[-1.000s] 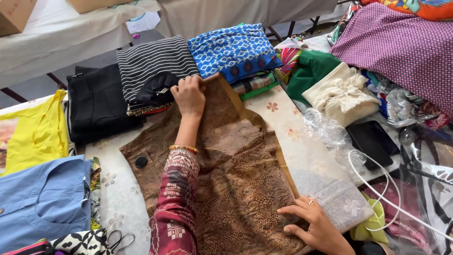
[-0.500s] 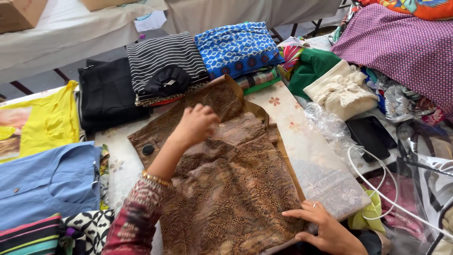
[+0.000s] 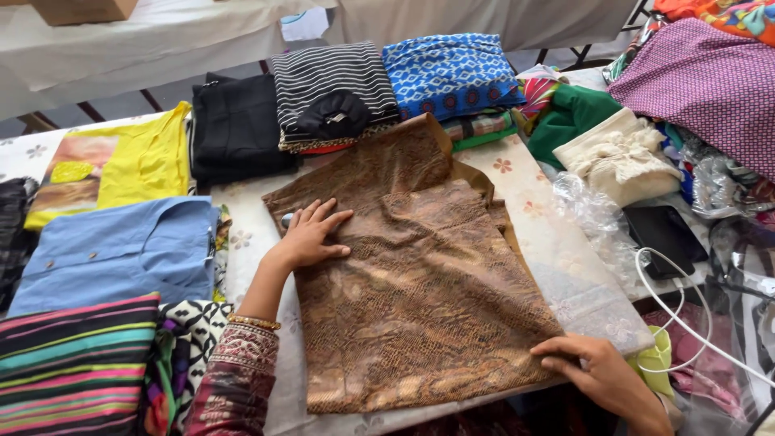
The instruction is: The person folds a brown patterned skirt on a table, smoothing the fabric and aligning the edges before placing it on a stack. They then pick up a cream-colored skirt with tassels, fold it neatly, and add it to the pile. Finally, they pick up a green garment to begin folding it.
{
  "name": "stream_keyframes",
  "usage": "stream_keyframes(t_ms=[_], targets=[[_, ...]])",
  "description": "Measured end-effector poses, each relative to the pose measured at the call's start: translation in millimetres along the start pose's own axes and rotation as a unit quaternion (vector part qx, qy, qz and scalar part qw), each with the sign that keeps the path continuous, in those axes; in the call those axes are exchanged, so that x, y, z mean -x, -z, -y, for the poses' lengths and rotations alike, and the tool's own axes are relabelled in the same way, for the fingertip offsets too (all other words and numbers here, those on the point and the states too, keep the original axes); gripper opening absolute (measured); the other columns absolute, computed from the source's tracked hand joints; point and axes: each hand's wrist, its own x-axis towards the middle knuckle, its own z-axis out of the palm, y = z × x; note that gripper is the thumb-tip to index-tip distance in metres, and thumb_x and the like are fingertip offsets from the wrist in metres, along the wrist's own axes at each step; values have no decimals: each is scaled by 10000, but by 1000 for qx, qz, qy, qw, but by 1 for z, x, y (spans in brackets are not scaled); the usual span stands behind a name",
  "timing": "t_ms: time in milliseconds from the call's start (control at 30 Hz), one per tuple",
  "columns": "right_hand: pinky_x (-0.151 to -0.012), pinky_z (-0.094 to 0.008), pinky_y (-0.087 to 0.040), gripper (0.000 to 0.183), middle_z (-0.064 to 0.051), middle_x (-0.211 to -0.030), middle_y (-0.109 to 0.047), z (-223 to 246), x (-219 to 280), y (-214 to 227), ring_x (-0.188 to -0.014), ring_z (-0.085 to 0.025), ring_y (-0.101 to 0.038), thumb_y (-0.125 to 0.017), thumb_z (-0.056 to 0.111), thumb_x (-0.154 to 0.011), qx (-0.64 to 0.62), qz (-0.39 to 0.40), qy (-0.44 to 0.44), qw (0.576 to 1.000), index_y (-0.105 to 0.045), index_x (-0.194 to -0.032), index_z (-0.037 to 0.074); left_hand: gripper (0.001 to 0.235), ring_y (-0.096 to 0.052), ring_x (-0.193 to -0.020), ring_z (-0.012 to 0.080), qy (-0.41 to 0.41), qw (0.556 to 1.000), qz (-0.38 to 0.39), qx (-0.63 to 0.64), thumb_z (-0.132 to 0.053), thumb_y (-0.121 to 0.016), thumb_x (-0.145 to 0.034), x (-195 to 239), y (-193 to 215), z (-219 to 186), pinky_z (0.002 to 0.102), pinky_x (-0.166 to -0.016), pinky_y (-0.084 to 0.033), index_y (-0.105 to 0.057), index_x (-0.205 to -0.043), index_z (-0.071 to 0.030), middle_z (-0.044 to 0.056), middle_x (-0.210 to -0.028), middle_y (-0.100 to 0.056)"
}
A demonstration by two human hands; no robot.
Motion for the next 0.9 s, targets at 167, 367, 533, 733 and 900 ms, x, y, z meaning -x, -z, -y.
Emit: stream_keyframes(t_ms=[167,367,533,733,900], targets=[[-828,-306,-596,280,-34,-986,-796,-12,-1,-4,-921,-171,-735,-726,178,-828,-21,-34,-56,998,-816,-1087,118,833,-24,-1568,273,-10,998,-56,-13,-663,-650,-838,-2,-23,4,509,-1249,-14,-308,-1561,-432,20,-1701,-115],[-885,-333,-565,246,-19,-1096,-793,6,-9,1,-1014,-205,-743,-720,251,-837,102,-100,-50,989,-805,-1048,157,682,-100,-1557,279,-29,988,-146,-49,-656,-445,-961,4,-32,-1,527,-1240,-46,-322,-1575,-386,43,-1685,-200],[-957,-384,-519,310,-29,-1132,-733,53,-25,1,-1119,-244,-654,-735,256,-804,190,-210,52,958,-758,-1102,174,603,-138,-1546,275,-29,985,-170,-31,-584,-417,-997,1,-34,3,529,-1230,-59,-374,-1557,-363,39,-1665,-248],[-951,-380,-517,336,-39,-1149,-731,67,-61,-22,-1122,-269,-654,-756,243,-798,173,-67,176,967,-737,-1117,137,395,-263,-1527,263,102,962,-252,11,-379,-643,-1005,-6,-30,45,523,-1258,-143,-602,-1394,-323,-6,-1574,-459],[-985,-405,-490,379,-79,-1221,-692,85,-89,-13,-1155,-289,-625,-755,257,-781,200,-20,202,959,-731,-1131,115,745,-352,-1400,292,222,904,-354,92,-456,-869,-718,1,-29,66,492,-1147,-280,-572,-1378,-279,66,-1464,-485]])
